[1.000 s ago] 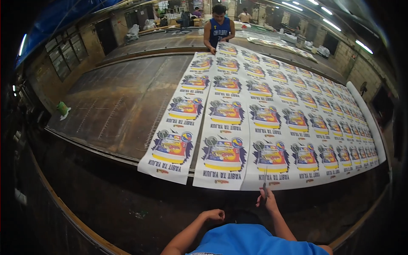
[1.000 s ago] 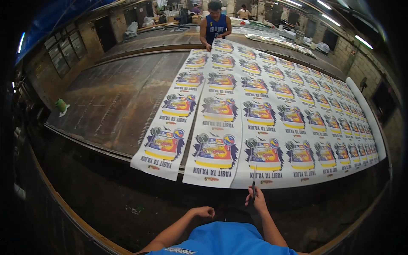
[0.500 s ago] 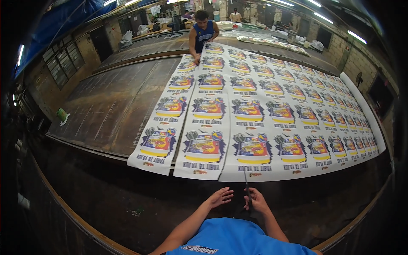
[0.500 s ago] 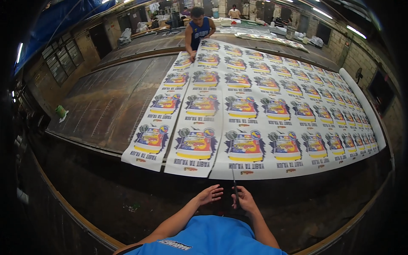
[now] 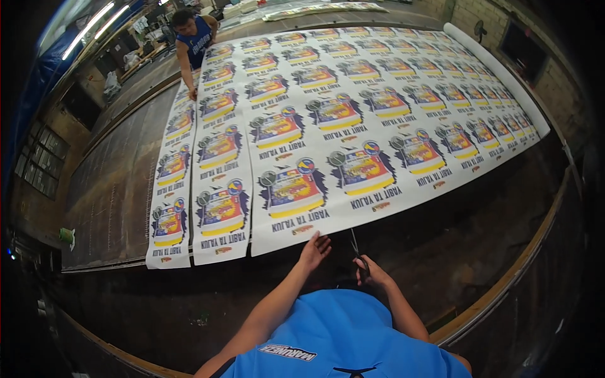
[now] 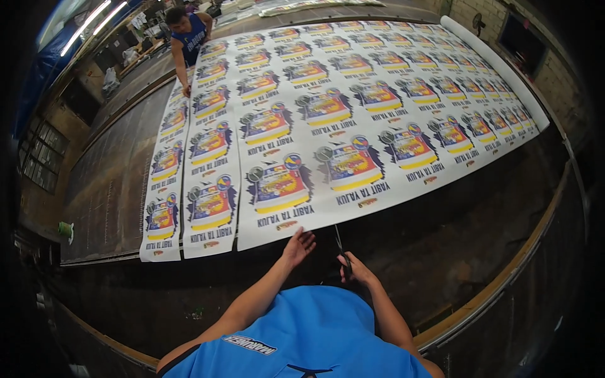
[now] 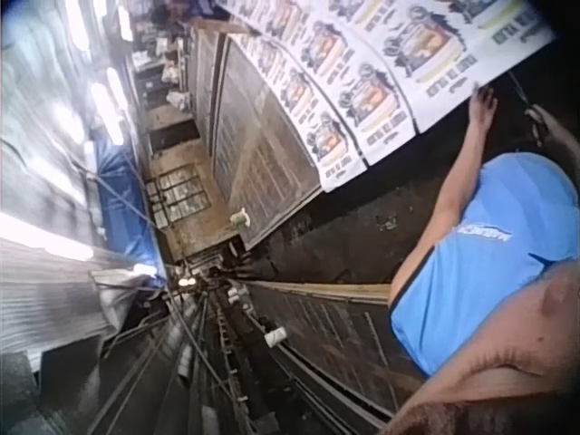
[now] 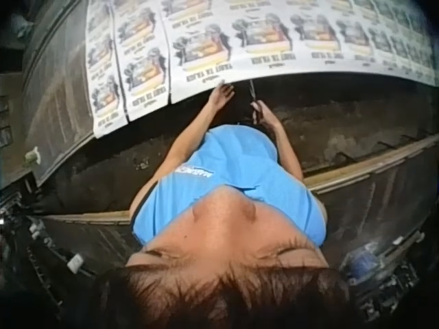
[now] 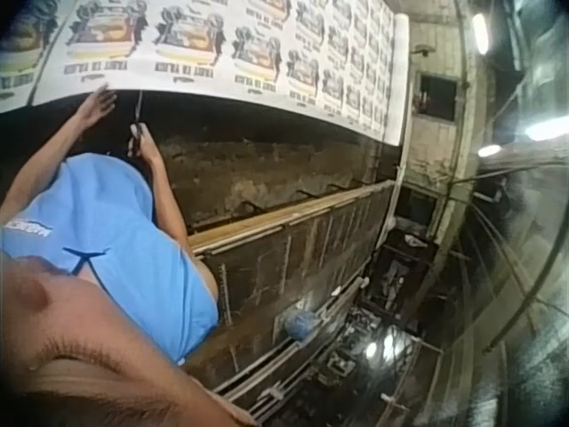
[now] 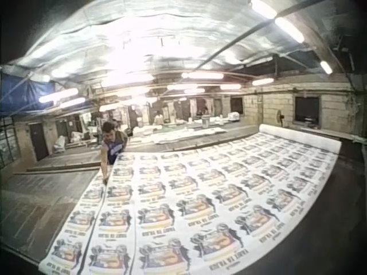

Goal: Unrolling a long printed banner across an industrial work table and using scissors to cut it into sections.

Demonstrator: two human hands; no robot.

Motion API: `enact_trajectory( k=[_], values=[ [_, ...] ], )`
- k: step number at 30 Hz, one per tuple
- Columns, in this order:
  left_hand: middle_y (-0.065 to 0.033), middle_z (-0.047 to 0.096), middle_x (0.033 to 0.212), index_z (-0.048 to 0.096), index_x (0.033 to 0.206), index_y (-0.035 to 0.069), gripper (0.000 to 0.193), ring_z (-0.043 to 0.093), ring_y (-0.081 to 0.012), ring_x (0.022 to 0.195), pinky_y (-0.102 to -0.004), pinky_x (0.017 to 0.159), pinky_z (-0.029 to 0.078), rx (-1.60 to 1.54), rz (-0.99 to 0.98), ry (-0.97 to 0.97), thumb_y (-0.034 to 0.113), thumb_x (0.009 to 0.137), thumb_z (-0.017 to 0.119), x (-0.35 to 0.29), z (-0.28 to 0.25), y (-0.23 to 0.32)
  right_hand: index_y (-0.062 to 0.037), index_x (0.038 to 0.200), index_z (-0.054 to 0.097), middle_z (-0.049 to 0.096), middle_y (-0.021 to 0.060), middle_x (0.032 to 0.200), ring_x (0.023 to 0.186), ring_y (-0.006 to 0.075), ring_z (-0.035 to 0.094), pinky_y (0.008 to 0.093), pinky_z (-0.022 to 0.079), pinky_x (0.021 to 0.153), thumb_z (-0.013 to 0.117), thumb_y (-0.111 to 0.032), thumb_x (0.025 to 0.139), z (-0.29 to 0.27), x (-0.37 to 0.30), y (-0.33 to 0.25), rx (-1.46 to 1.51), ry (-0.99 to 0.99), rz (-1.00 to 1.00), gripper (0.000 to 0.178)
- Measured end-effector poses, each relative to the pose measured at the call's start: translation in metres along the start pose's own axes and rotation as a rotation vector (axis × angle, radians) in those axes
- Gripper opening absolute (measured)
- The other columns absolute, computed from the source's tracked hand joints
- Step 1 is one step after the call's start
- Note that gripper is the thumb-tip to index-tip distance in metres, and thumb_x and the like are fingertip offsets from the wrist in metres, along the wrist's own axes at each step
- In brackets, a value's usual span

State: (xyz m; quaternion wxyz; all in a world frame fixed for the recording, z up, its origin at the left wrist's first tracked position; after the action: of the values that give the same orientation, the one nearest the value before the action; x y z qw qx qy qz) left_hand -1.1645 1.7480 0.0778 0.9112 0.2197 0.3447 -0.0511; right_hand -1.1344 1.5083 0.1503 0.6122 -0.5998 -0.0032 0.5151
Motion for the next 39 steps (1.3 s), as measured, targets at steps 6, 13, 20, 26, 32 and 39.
enact_trajectory(
  k=[6,13,20,26,32,39],
  values=[
    [0.0006,0.061,0.075,0.06,0.085,0.014,0.019,0.064,-0.0138,0.076,-0.0334,0.079,0.052,0.271,0.214,0.085,0.029,0.094,0.068,0.007,0.013,0.015,-0.0097,0.128,0.049,0.06,0.0042,0.071,0.056,0.0155,0.062,0.0276,0.046,0.046,0.055,-0.048,0.099,0.0,0.034,-0.036,0.064,-0.075,-0.045,0.048],
    [0.0007,0.061,0.076,0.06,0.093,0.012,0.015,0.062,-0.0122,0.075,-0.0303,0.077,0.053,0.402,0.279,0.096,0.025,0.095,0.067,-0.016,0.029,0.03,-0.0114,0.141,0.043,0.056,0.0022,0.062,0.043,0.0122,0.055,0.0263,0.04,0.034,0.065,-0.035,0.096,0.008,0.046,-0.069,-0.042,0.08,-0.212,0.056],
    [-0.0016,0.059,0.079,0.058,0.101,0.008,0.016,0.061,-0.0137,0.076,-0.0298,0.077,0.053,0.448,0.268,0.123,0.021,0.096,0.066,-0.028,0.03,0.04,-0.0155,0.148,0.035,0.058,0.0039,0.067,0.047,0.0134,0.056,0.0262,0.043,0.04,0.063,-0.035,0.097,0.002,0.125,-0.123,-0.076,0.035,-0.178,0.061],
    [-0.0046,0.06,0.08,0.057,0.103,0.006,0.017,0.061,-0.0163,0.079,-0.032,0.079,0.051,0.627,0.143,-0.002,0.02,0.097,0.064,-0.024,0.053,0.063,-0.0153,0.147,0.039,0.061,0.0029,0.064,0.043,0.0125,0.054,0.0291,0.04,0.039,0.067,-0.035,0.095,-0.044,0.261,-0.16,-0.22,0.26,-0.964,0.063],
    [-0.0027,0.061,0.074,0.061,0.092,0.005,0.016,0.059,-0.0119,0.072,-0.0283,0.071,0.049,0.716,0.056,0.018,0.02,0.098,0.063,-0.058,0.053,0.11,-0.0164,0.146,0.041,0.061,0.0035,0.062,0.043,0.0145,0.056,0.0307,0.041,0.038,0.068,-0.038,0.093,-0.031,0.358,-0.256,-0.195,0.058,-0.312,0.063],
    [-0.0034,0.063,0.077,0.058,0.101,0.006,0.019,0.064,-0.013,0.071,-0.0275,0.067,0.05,0.508,-0.057,0.018,0.018,0.093,0.069,-0.081,0.028,0.14,-0.0209,0.146,0.041,0.062,0.002,0.062,0.043,0.0139,0.056,0.0274,0.04,0.035,0.069,-0.041,0.093,-0.048,0.52,-0.338,-0.394,0.123,-0.355,0.063]
  ],
)
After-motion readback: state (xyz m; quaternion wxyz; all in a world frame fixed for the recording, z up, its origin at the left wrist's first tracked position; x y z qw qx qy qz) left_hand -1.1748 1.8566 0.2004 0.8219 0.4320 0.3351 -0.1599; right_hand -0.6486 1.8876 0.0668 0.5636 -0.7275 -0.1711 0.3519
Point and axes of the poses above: each hand's wrist, its own x-axis towards the middle knuckle, its own z-axis out of the palm, y = z × x, the point moved 4 cm from there along x, towards the middle knuckle
